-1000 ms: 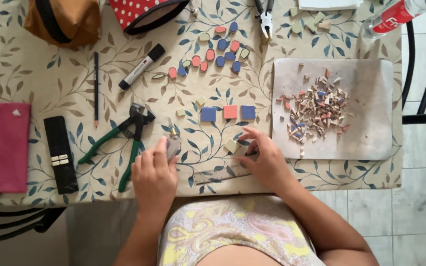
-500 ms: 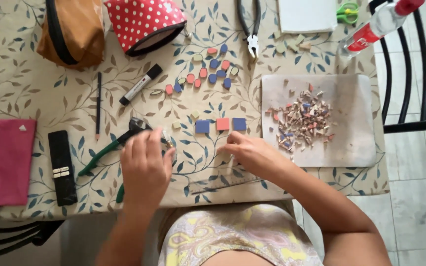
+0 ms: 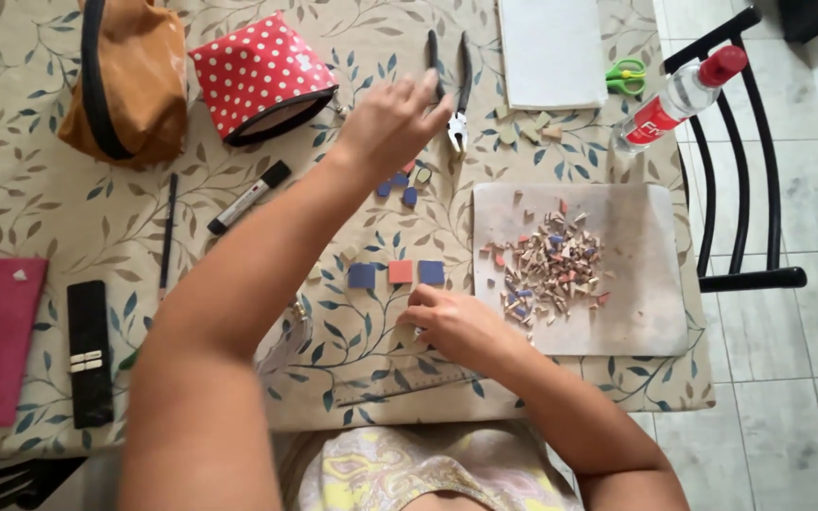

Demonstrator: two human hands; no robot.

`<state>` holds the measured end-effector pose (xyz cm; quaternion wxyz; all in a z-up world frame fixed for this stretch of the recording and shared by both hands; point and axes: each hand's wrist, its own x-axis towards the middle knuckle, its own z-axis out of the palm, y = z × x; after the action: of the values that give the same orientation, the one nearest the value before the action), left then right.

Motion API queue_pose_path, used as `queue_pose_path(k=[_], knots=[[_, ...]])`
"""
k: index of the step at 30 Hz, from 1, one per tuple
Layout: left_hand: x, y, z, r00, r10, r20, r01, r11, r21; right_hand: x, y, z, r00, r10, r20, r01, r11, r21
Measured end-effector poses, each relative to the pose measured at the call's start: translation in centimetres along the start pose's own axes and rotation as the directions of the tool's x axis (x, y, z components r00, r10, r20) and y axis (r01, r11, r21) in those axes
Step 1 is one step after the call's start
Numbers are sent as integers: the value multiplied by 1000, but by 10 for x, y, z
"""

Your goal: The person uses pliers to cut and shape small, colorful rectangular pieces on a table. They then use a small tool to scrape or carve the edges of these pieces, creating shavings that are collected on a white sheet.

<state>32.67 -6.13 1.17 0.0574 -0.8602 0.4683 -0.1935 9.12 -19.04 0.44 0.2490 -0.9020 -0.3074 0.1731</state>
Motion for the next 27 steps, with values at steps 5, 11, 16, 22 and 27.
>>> queue_pose_path(k=[5, 11, 16, 22, 27], knots=[[53, -10, 38, 963, 120, 240, -163, 971, 172, -10, 3, 1, 995, -76, -69, 71, 995, -73], [90, -17, 69, 872, 159, 462, -218, 973, 76, -20, 12, -6, 959, 8, -284, 87, 943, 320], [100, -25, 74, 888, 261, 378, -302, 952, 52, -19, 15, -17, 910, 184, -371, 210, 567, 796], [83, -53, 22, 908, 333, 255, -382, 907, 175, -18, 23, -16, 884, 346, -314, 230, 262, 937], [27, -89, -21, 958, 180, -223, -103, 943, 317, -14, 25, -12, 871, 360, -335, 244, 273, 930]])
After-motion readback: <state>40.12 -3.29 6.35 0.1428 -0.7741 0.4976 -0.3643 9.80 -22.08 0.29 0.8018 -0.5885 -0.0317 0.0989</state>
